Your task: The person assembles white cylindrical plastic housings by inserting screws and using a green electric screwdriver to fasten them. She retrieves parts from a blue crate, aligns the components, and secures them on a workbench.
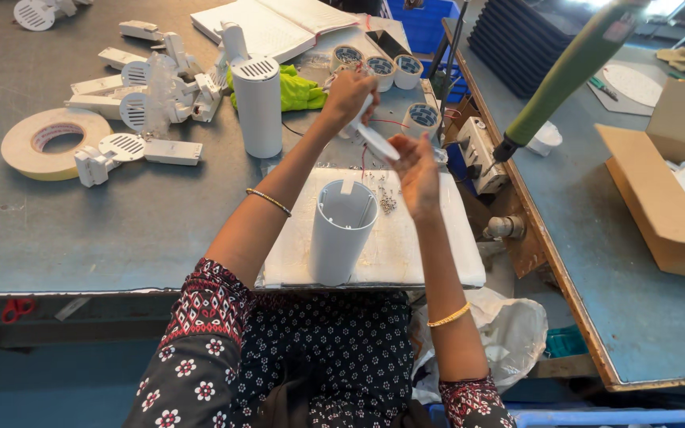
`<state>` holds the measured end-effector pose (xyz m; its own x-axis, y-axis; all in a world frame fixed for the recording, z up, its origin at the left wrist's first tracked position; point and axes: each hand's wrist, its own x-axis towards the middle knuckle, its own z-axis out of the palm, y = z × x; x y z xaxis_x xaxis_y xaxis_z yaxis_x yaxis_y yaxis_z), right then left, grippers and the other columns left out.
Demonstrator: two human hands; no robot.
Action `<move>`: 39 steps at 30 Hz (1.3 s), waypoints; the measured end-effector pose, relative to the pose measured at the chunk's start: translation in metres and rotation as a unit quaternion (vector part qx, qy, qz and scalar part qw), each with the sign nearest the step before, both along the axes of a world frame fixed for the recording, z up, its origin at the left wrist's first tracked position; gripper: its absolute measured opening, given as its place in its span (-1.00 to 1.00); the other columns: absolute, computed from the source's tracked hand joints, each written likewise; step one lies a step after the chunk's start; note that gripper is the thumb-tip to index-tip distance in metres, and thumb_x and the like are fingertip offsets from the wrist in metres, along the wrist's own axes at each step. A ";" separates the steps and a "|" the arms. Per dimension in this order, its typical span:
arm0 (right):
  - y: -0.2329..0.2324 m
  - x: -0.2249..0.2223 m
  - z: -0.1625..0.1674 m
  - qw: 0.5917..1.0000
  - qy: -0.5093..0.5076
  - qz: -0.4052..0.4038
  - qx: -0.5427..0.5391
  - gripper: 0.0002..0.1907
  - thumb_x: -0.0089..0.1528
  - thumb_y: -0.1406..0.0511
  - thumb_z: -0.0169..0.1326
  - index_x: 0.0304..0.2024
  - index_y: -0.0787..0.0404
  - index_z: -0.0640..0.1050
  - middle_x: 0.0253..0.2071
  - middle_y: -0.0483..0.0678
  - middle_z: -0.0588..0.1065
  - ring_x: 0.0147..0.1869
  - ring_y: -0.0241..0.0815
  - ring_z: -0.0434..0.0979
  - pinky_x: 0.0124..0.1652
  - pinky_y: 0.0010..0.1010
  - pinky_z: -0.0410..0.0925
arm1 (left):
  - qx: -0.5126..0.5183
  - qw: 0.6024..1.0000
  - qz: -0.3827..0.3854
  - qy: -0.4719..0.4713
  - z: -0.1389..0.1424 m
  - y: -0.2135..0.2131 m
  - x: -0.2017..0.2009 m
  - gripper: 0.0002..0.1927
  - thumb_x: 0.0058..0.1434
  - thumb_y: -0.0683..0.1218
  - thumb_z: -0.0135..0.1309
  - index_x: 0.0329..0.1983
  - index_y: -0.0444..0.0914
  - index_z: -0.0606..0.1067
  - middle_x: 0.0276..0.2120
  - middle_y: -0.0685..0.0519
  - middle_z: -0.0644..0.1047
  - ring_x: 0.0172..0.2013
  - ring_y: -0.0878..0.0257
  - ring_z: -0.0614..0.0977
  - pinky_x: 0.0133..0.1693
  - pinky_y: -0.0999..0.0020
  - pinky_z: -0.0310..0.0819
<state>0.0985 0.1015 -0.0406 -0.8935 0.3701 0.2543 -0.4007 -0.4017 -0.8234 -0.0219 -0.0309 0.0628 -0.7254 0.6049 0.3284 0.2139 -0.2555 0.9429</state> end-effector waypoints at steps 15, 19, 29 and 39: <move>-0.011 -0.027 -0.069 0.950 0.006 0.213 -0.230 -0.25 0.43 -0.10 -0.37 0.30 0.41 0.32 0.26 0.35 0.38 0.31 0.23 0.46 0.26 -0.05 0.36 | -0.618 0.772 -0.066 0.136 -0.059 0.044 -0.045 -0.64 0.14 0.11 0.03 -0.16 -0.19 0.61 -0.28 -0.05 0.65 -0.30 0.09 0.69 -0.23 0.11 0.55; 0.019 -0.032 -0.085 0.919 -0.021 0.254 -0.299 -0.32 0.47 0.00 -0.40 0.35 0.44 0.27 0.31 0.36 0.34 0.35 0.26 0.41 0.29 -0.02 0.33 | -0.697 0.691 -0.129 0.138 -0.062 0.074 -0.050 -0.59 0.18 0.12 -0.03 -0.13 -0.22 0.64 -0.24 -0.04 0.67 -0.33 0.11 0.69 -0.25 0.11 0.54; 0.041 -0.038 -0.115 0.887 -0.036 0.310 -0.340 -0.27 0.48 0.00 -0.48 0.38 0.51 0.20 0.33 0.39 0.30 0.40 0.33 0.32 0.36 0.06 0.24 | -0.769 0.608 -0.188 -0.063 -0.064 0.104 -0.050 -0.76 0.19 -0.04 0.09 -0.21 -0.30 0.56 -0.31 -0.10 0.64 -0.39 0.15 0.69 -0.32 0.29 0.64; 0.046 -0.032 -0.115 0.874 -0.055 0.301 -0.377 -0.26 0.48 0.01 -0.45 0.40 0.54 0.13 0.36 0.44 0.23 0.46 0.37 0.23 0.41 0.08 0.16 | -0.813 0.524 -0.181 -0.180 -0.066 0.108 -0.055 -0.76 0.23 -0.02 0.09 -0.35 -0.30 0.42 -0.44 0.00 0.55 -0.49 0.30 0.59 -0.45 0.49 0.57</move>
